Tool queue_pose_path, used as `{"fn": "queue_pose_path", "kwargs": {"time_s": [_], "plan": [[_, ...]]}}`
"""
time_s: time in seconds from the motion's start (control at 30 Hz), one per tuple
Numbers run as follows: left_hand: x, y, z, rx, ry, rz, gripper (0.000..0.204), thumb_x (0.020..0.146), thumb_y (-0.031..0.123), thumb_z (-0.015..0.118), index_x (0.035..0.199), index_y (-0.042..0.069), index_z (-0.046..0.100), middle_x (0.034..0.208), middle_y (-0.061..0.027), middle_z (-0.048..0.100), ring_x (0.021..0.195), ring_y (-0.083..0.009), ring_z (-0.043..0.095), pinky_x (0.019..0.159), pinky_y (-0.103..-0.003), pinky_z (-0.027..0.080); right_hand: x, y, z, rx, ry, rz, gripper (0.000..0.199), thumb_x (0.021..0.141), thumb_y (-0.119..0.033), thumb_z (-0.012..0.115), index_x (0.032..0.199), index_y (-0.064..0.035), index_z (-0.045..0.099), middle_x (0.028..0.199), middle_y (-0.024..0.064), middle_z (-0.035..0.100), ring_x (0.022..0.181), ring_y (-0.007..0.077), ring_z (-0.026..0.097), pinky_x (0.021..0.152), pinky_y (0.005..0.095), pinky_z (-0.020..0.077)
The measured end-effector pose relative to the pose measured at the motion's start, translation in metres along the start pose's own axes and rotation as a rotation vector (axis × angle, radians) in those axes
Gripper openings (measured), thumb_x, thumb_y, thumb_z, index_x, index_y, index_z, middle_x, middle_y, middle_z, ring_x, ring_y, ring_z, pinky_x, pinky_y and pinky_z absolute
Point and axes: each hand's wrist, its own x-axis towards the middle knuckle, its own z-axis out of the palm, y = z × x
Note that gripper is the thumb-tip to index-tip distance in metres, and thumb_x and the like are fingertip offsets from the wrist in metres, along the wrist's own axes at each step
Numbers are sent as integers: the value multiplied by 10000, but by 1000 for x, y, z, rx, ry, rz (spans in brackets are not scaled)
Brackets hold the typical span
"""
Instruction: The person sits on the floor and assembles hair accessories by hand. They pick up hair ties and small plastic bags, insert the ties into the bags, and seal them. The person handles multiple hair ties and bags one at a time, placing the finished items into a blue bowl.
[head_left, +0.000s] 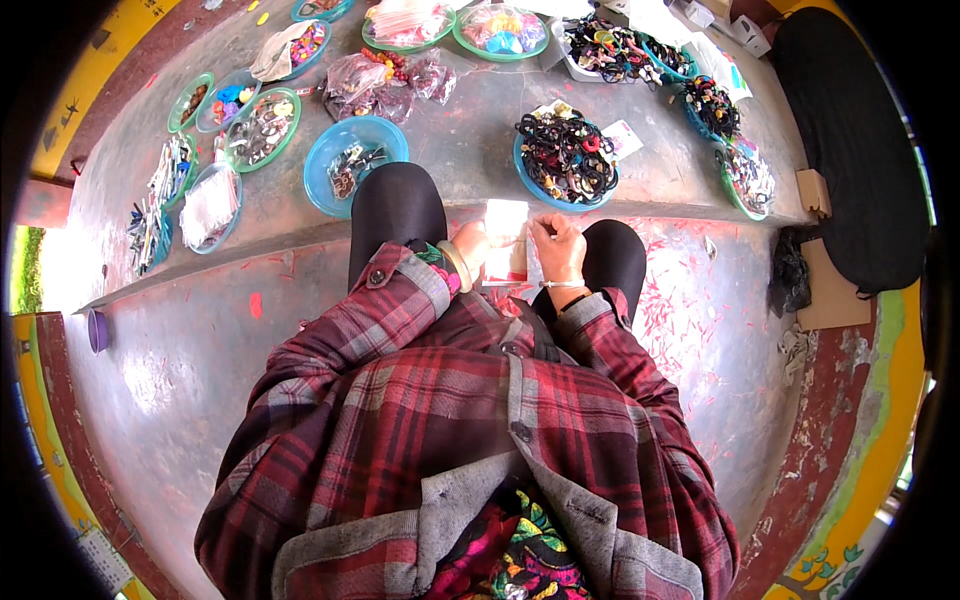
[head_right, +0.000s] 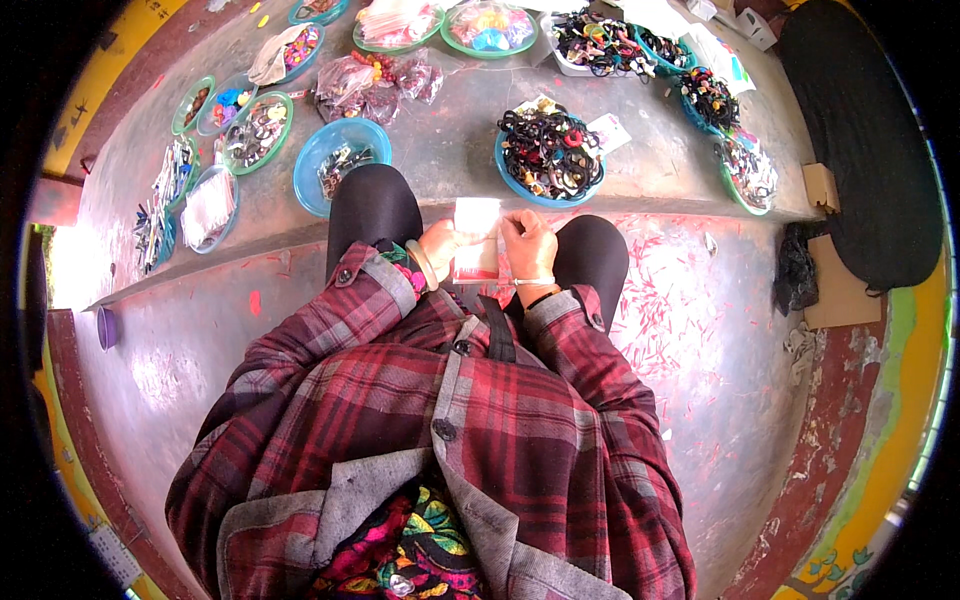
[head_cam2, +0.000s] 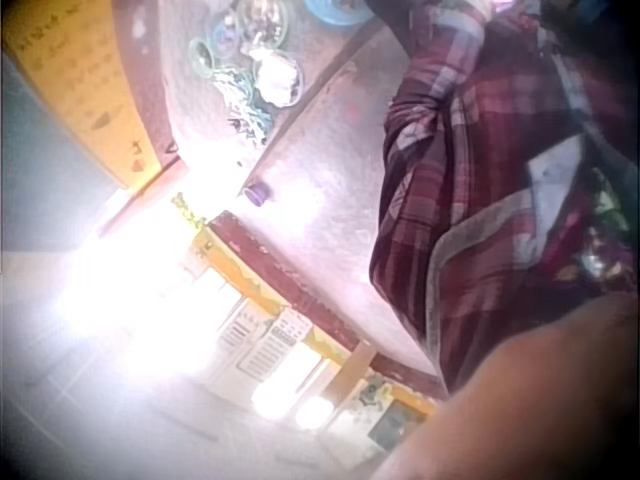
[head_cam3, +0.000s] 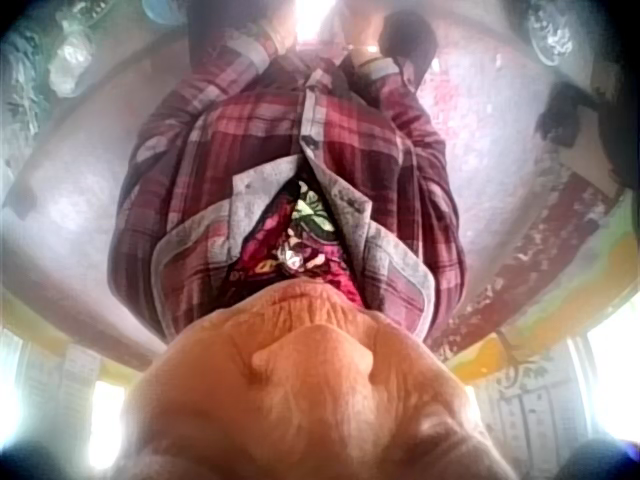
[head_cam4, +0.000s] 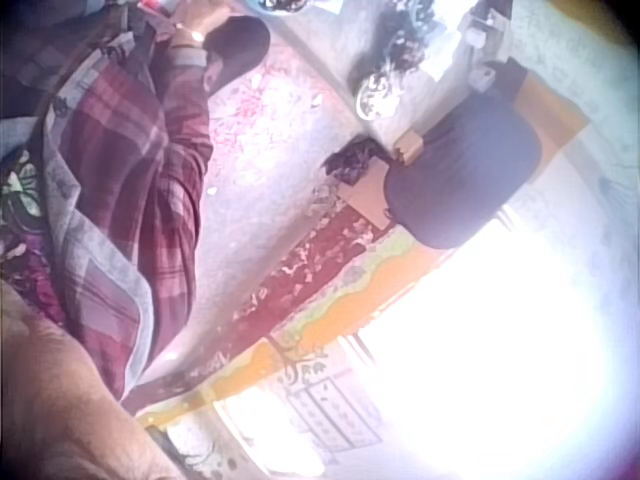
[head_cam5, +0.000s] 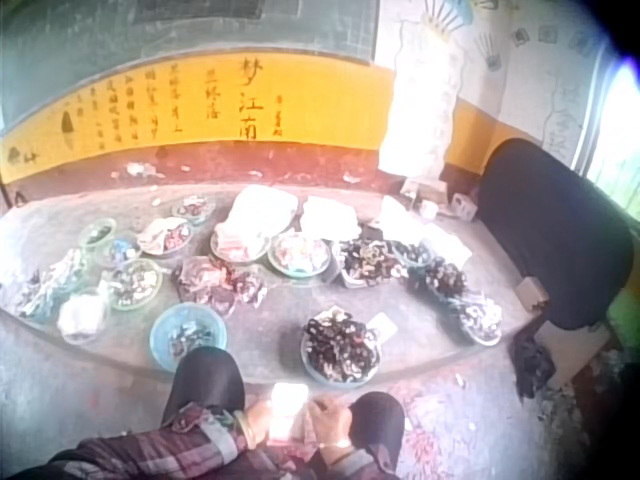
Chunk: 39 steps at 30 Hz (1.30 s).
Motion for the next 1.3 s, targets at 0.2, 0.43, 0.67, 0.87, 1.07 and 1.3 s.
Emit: {"fn": "queue_pose_path", "kwargs": {"time_s": [0.2,0.43,0.67,0.87,1.07,1.3], "plan": [[-4,8,1,-50,16,-43,201,773,33,579,969,-11,587,912,-91,617,837,-169,585,746,-311,450,-2,-16,-4,-41,-96,-287,100,693,-112,630,750,-52,575,705,75,548,619,223,552,559,309,437],[-3,3,-1,100,-17,10,210,766,39,587,971,-9,586,914,-83,616,805,-162,588,736,-303,451,-3,-17,-4,81,-164,-21,121,709,-129,661,769,-40,604,699,43,587,607,122,544,566,252,434],[4,-6,-11,199,-18,-14,247,747,47,621,981,-20,578,912,-82,615,788,-156,593,720,-290,465,0,-8,-6,476,-260,246,75,739,-56,615,774,9,629,670,-4,598,626,65,525,599,199,414],[1,-2,-9,-17,-62,-60,244,748,36,615,981,-23,574,927,-99,616,826,-168,598,729,-306,473,7,17,-8,622,-387,511,73,735,-72,605,775,-17,632,646,4,579,590,120,541,555,239,428],[-10,9,2,65,-129,-49,260,717,-1,588,976,-20,583,927,-85,613,847,-168,582,768,-305,449,1,-14,-12,-162,-271,-480,124,712,-77,558,818,-98,619,768,91,576,718,294,553,623,361,449],[-10,9,-2,297,-166,-14,367,635,-72,575,994,1,574,926,-57,598,883,-171,552,827,-291,400,-1,-12,-13,-95,-326,-239,143,730,-102,573,864,-55,594,754,134,589,698,311,580,593,357,447]]}}
